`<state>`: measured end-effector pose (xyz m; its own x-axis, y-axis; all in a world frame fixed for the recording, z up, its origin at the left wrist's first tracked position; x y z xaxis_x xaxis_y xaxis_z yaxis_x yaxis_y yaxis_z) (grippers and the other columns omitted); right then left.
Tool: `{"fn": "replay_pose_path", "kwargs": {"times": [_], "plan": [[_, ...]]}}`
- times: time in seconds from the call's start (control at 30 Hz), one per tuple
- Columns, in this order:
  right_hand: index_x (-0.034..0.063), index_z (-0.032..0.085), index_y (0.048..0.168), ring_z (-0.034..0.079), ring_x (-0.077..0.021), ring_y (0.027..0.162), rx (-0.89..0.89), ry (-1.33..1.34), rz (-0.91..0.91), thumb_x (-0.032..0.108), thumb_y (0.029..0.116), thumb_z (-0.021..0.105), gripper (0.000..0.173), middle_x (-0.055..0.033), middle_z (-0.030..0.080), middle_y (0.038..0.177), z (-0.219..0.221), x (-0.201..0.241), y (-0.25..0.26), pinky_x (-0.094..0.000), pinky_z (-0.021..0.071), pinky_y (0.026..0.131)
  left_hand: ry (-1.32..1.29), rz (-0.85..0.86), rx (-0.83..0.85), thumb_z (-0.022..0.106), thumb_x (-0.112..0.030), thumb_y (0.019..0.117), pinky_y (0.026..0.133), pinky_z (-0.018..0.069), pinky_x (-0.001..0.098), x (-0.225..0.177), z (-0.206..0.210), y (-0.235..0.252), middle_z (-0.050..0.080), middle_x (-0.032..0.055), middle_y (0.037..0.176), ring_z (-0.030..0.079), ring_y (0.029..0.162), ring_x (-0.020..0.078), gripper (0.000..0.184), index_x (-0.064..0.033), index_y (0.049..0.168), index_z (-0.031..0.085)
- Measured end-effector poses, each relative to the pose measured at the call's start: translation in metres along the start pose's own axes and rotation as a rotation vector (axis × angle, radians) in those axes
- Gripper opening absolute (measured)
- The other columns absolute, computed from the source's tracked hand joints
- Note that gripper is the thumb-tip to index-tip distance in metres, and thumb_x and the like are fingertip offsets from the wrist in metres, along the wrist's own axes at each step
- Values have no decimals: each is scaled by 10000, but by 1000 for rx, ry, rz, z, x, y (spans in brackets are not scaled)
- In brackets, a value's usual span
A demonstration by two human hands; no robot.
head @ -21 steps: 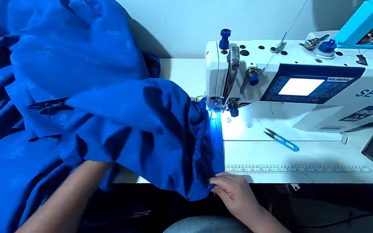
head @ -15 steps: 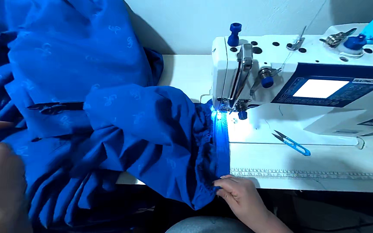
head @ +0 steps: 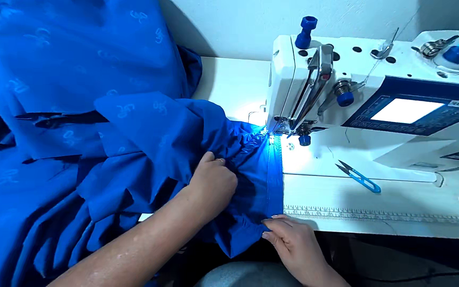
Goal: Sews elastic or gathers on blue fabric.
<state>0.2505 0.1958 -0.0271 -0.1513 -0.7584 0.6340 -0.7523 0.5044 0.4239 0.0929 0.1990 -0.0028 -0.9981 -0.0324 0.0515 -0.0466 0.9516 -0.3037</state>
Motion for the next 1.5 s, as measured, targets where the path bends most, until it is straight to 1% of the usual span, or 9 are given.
{"fn": "replay_pose_path", "kwargs": {"times": [0.1, 0.27, 0.43, 0.57, 0.7, 1.03, 1.07, 1.17, 1.5], "plan": [[80, 759, 937, 749, -89, 871, 11, 10, 5, 312, 1039, 533, 340, -6, 770, 842, 2, 1, 2, -257, 573, 929, -107, 226, -386, 854, -205, 791, 897, 519, 569, -27, -12, -2, 729, 82, 1065, 688, 1047, 308, 238, -109, 992, 771], [67, 756, 936, 747, -89, 869, 3, 22, 22, 304, 1033, 544, 332, -11, 767, 837, -1, 0, -3, -252, 567, 940, -149, 203, -182, 728, -160, 934, 866, 506, 525, -16, 3, 6, 736, 67, 905, 713, 894, 259, 82, -90, 899, 756], [82, 767, 937, 750, -94, 887, -7, 25, 32, 298, 1021, 558, 312, -5, 773, 841, -1, -3, -1, -246, 573, 917, -228, -4, -495, 655, -108, 967, 948, 456, 639, 2, -44, 33, 700, 188, 1166, 633, 1174, 407, 211, -28, 1149, 725], [78, 768, 940, 750, -88, 880, -8, 20, 25, 304, 1022, 555, 321, -7, 773, 841, 0, -2, -2, -253, 568, 935, -416, -156, -466, 723, -118, 870, 1031, 336, 688, 29, -58, 97, 590, 221, 1373, 478, 1354, 437, 473, -5, 1317, 618], [61, 761, 929, 751, -102, 872, -22, 28, 15, 302, 1024, 548, 336, -27, 771, 835, -6, -5, -4, -248, 557, 943, -611, -77, -146, 702, -88, 937, 1047, 337, 670, 34, -51, 134, 639, 270, 1270, 537, 1282, 436, 329, 61, 1227, 655], [38, 757, 926, 754, -113, 897, -11, 63, 11, 240, 1015, 569, 290, -47, 783, 890, -10, -15, 9, -253, 540, 974, -611, -199, 37, 638, 41, 952, 1060, 322, 618, 29, -65, 132, 598, 289, 1306, 516, 1293, 404, 299, 102, 1244, 612], [41, 756, 924, 753, -109, 901, -16, 63, 12, 235, 1011, 574, 279, -43, 783, 890, -10, -18, 12, -249, 537, 977, -549, -193, 16, 619, -4, 982, 1068, 326, 616, 32, -63, 138, 608, 268, 1305, 521, 1297, 397, 287, 80, 1256, 616], [60, 749, 929, 745, -82, 920, -29, 72, 7, 237, 1024, 570, 269, -24, 782, 902, -10, -27, 20, -234, 525, 1000, -335, -84, -586, 691, -222, 917, 890, 421, 627, 62, -27, 188, 727, 131, 993, 647, 1013, 352, 202, -74, 1040, 751], [64, 781, 976, 749, -115, 971, -28, 64, 81, 226, 1002, 583, 257, -15, 789, 932, -10, -54, 62, -263, 565, 954, -392, -119, -607, 642, -316, 962, 988, 355, 624, 97, -44, 232, 734, 93, 1056, 634, 1083, 330, 268, -99, 1062, 763]]}}
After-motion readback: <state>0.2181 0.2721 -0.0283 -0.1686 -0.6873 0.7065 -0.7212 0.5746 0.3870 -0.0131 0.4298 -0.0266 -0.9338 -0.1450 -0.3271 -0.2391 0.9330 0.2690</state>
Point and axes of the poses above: each hand's wrist, its own y-axis towards the middle knuckle, its own z-axis out of the palm, x = y × z, the point moved 9 cm from there along y, towards the middle knuckle
